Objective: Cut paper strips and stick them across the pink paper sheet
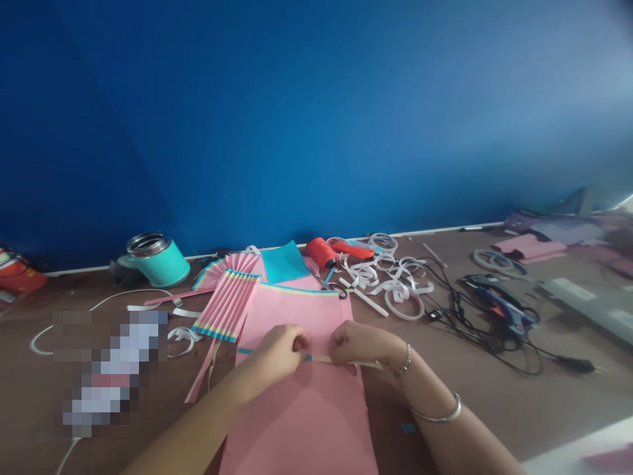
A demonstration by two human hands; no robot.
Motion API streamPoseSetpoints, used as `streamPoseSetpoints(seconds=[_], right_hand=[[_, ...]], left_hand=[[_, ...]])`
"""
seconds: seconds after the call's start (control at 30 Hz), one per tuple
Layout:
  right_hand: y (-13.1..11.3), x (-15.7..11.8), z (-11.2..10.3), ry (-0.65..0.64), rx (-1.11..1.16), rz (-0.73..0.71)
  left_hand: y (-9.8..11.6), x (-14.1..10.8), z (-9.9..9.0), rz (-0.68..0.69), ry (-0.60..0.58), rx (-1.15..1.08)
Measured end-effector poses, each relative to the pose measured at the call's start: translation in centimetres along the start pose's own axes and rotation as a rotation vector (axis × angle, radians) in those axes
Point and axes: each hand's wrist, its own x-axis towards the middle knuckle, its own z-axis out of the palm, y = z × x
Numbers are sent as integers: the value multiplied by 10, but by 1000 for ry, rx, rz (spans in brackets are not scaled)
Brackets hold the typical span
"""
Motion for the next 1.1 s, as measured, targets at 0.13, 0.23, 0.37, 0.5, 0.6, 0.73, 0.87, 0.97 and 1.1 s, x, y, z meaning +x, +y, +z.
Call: streamPoseSetpoints(seconds=[0.13, 0.23, 0.37, 0.5, 0.6, 0.73, 0.87, 0.97, 1.1], right_hand=[[1, 1, 0, -7, -6, 0], [2, 1, 1, 3, -19, 12], [4, 2, 0, 12, -19, 11], [5, 1, 1, 11, -31, -3], [3, 0, 1, 13, -37, 0], [2, -1, 1, 16, -38, 8], [3, 0, 1, 9, -33, 1], [4, 0, 1, 12, -22, -4], [3, 0, 2, 23, -25, 7]], left_hand=[[2, -1, 0, -8, 3, 8], [5, -1, -1, -3, 7, 19], [5, 0, 1, 0, 17, 47], [2, 1, 5, 11, 36, 73], [-1, 2, 8, 23, 43, 91], [-2, 3, 9, 26, 32, 121], [0, 3, 8, 25, 38, 127], [1, 2, 9, 32, 43, 124], [0, 3, 11, 44, 49, 142]])
